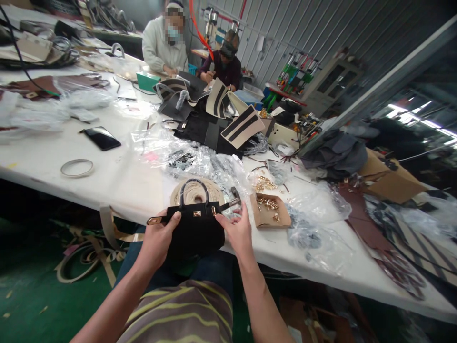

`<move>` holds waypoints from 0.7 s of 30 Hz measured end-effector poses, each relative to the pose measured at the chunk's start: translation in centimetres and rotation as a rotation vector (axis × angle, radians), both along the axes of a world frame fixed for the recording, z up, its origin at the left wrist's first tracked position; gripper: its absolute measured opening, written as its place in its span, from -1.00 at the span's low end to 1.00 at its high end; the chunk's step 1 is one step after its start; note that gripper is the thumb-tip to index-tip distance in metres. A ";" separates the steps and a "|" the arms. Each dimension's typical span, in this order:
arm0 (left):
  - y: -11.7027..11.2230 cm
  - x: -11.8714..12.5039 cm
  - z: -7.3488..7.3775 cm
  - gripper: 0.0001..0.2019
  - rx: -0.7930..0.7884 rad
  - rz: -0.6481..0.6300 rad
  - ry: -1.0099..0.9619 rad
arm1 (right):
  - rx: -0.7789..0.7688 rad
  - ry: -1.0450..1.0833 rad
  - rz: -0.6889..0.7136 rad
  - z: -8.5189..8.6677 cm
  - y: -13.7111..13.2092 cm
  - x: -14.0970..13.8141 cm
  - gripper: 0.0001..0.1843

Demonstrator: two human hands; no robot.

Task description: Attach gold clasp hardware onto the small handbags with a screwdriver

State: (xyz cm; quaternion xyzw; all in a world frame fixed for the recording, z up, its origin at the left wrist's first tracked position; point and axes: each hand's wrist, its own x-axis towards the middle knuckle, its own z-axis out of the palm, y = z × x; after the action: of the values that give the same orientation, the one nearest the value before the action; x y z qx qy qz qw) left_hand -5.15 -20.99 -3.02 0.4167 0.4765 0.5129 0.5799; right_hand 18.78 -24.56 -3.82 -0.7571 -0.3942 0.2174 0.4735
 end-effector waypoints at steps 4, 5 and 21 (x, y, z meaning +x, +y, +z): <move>-0.4 -0.5 0.5 -0.46 -0.045 -0.106 -0.047 | -0.023 0.148 0.264 1.3 -1.0 -0.6 -0.28; -0.4 -0.6 0.7 -0.44 -0.054 -0.121 -0.006 | -0.006 0.171 0.344 1.9 -1.0 -0.5 -0.45; 0.0 -4.8 2.5 -0.54 0.026 -0.324 0.172 | 0.046 0.423 0.497 3.1 -0.3 -2.0 -0.40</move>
State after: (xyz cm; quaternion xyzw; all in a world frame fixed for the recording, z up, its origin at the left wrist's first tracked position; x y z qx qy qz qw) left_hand -9.98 -20.96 -0.50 0.5380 0.4443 0.3811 0.6065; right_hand 16.75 -24.81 -0.70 -0.5649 -0.4647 0.4697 0.4942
